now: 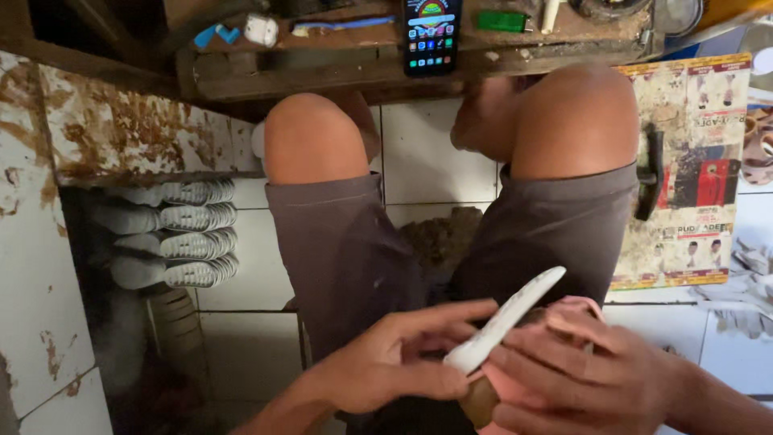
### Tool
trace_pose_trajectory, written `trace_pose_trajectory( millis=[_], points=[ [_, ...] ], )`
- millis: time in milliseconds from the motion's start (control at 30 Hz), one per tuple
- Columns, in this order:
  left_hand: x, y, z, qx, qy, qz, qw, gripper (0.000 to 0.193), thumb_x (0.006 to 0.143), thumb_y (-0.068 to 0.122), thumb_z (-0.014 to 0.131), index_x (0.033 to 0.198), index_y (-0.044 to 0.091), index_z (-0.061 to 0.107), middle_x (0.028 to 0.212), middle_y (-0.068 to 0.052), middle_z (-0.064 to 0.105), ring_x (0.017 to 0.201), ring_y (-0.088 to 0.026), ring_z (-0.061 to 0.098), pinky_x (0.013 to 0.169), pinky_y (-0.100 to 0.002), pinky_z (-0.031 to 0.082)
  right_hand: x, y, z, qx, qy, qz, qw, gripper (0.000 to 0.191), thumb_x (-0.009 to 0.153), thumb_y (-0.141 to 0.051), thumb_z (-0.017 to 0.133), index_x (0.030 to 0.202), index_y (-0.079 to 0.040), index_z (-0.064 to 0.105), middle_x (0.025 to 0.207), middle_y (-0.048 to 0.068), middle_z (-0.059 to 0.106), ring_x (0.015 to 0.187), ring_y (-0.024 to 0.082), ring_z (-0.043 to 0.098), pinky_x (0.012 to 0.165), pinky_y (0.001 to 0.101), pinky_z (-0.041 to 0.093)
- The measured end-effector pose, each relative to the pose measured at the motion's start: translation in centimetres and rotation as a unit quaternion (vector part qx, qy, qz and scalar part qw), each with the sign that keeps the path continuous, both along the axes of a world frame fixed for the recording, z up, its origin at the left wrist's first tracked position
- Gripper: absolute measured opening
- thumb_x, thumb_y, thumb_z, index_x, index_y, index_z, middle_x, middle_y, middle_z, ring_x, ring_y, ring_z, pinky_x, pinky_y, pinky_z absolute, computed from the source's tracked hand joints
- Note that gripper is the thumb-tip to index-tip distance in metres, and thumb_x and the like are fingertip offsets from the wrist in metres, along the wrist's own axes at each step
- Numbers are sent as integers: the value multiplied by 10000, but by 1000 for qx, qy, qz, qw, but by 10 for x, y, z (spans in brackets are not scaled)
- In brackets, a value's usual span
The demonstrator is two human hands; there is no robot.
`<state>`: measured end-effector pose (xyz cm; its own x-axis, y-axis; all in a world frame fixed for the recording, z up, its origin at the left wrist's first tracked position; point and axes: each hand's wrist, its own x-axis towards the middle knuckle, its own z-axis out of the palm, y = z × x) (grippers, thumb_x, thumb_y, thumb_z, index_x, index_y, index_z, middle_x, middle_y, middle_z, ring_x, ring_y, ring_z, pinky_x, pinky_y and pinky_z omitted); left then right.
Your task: The person sits on the floor and heats the upper of a pink children's sandal over a lit gas burner, then presses the white foam sole onto the heated upper by hand. They hold the sandal on their lap and trim the sole edge with a long knife, repeating the heating, pressing and trimming on each sandal.
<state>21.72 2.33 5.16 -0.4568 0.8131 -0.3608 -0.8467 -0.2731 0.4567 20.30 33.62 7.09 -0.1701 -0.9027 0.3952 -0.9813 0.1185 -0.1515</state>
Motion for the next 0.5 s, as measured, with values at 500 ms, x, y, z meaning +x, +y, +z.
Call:
trace_pose_trajectory(
  millis=[500],
  points=[
    [37,43,-7,30,-30,51,998,814,948,279,682,1621,11,310,1533,-151,516,1446,-247,489,1240,-408,338,76,20,-8,-261,-731,-226,589,613,780,32,888,1326,2,613,1321,187,550,1252,302,604,1060,421,472]
  ],
)
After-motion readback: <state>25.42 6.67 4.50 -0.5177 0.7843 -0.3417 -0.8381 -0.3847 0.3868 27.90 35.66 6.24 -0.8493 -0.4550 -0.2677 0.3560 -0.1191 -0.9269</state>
